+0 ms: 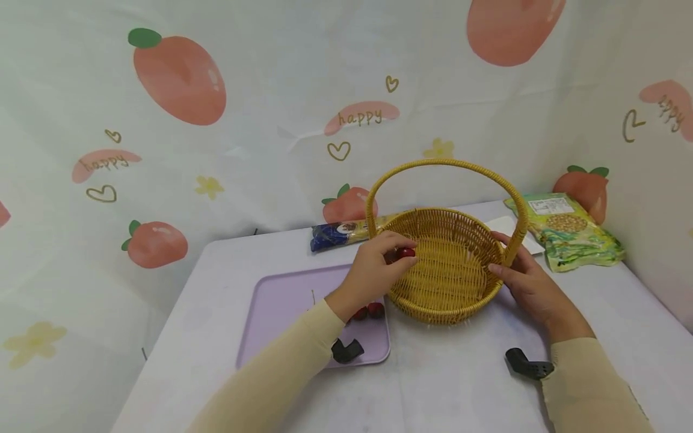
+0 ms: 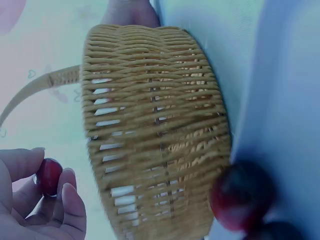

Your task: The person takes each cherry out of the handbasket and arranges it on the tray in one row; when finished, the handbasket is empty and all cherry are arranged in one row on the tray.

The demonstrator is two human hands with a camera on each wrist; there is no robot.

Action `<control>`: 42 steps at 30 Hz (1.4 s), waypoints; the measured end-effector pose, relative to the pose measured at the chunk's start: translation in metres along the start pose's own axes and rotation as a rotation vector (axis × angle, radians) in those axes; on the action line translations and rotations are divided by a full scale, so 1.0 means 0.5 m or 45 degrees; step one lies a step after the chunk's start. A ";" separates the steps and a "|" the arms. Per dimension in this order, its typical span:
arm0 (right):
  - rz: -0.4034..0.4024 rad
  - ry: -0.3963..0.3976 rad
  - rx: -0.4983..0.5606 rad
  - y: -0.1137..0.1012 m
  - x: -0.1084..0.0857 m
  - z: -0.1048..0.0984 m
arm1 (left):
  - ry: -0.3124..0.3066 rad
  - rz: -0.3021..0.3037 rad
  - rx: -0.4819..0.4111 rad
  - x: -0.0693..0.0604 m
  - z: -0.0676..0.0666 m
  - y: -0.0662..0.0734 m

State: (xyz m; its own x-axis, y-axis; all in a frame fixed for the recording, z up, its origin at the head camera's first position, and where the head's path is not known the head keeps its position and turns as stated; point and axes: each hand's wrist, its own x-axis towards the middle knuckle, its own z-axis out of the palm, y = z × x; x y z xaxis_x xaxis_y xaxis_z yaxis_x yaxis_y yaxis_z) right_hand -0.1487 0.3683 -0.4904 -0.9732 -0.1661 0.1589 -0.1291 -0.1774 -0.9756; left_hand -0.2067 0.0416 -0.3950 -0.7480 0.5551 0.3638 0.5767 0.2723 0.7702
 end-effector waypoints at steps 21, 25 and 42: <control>0.035 0.039 -0.010 0.003 -0.008 -0.001 | 0.123 -0.184 -0.084 -0.151 -0.141 -0.060; 0.031 0.036 -0.012 0.003 -0.008 -0.001 | 0.200 -0.228 -0.123 -0.176 -0.167 -0.082; 0.023 0.020 -0.002 0.002 -0.003 0.000 | 0.363 -0.442 -0.319 -0.278 -0.229 -0.148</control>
State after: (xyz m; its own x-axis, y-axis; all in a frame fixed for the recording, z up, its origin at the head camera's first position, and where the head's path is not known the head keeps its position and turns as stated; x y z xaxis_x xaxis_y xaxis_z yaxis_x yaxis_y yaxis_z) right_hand -0.1472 0.3685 -0.4914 -0.9783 -0.1541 0.1387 -0.1116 -0.1728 -0.9786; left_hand -0.1829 -0.1457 -0.4427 -0.9615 0.2192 0.1657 0.2079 0.1863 0.9602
